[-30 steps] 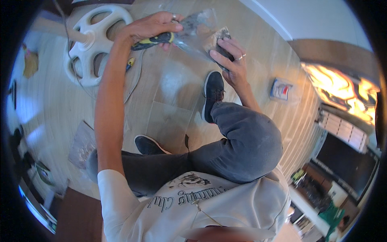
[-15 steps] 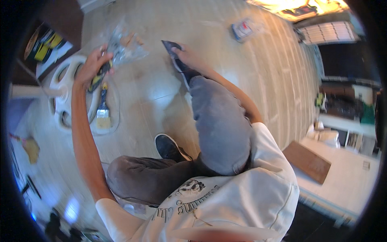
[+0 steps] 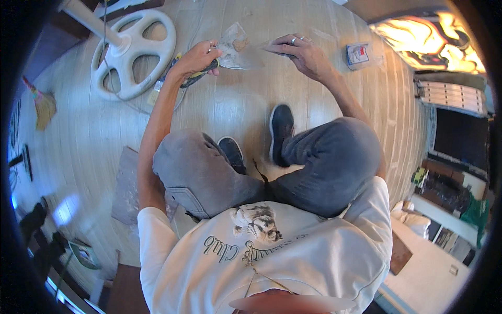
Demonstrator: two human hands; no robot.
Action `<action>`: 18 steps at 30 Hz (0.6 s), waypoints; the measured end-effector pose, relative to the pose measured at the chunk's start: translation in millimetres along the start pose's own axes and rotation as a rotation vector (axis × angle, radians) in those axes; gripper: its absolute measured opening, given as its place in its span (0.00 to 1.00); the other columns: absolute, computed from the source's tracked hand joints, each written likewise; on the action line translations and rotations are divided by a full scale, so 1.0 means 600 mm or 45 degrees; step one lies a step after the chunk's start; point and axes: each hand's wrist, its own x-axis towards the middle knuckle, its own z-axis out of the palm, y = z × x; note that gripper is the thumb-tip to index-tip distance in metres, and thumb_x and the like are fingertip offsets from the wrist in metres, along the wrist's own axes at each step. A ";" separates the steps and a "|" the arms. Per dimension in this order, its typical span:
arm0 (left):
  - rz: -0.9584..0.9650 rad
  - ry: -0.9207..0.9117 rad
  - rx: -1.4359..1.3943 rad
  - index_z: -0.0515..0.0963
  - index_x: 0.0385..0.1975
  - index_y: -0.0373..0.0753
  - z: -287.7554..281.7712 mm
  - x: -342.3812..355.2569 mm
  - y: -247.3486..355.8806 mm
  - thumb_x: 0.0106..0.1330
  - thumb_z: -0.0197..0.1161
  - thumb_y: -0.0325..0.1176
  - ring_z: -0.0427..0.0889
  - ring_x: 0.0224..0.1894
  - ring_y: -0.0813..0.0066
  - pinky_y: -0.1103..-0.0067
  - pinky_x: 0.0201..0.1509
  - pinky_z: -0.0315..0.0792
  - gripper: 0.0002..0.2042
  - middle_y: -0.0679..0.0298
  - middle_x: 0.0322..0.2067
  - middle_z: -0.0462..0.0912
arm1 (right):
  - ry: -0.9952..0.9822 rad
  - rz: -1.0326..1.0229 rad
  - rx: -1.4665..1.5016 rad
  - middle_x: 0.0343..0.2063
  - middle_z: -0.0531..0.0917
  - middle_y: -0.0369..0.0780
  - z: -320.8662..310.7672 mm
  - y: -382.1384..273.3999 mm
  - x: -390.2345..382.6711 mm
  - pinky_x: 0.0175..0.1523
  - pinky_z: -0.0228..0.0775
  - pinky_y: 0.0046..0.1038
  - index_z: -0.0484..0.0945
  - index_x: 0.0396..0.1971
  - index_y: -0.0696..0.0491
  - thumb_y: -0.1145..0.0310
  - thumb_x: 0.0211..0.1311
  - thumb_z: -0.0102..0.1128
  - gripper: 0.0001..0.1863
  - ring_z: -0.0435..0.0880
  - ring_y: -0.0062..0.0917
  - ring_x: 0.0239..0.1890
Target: The person sits on the floor and uses a putty knife to apply a filler substance from a plastic bag onto the wooden floor. They spread the material into gaps between floorboards and smooth it with the tool.
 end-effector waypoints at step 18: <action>-0.296 0.351 -0.137 0.58 0.68 0.20 0.020 0.069 -0.130 0.75 0.55 0.38 0.82 0.25 0.76 0.79 0.30 0.75 0.31 0.56 0.35 0.82 | -0.242 0.124 0.182 0.48 0.84 0.40 0.267 0.370 0.011 0.56 0.74 0.38 0.81 0.56 0.44 0.74 0.69 0.55 0.18 0.82 0.41 0.51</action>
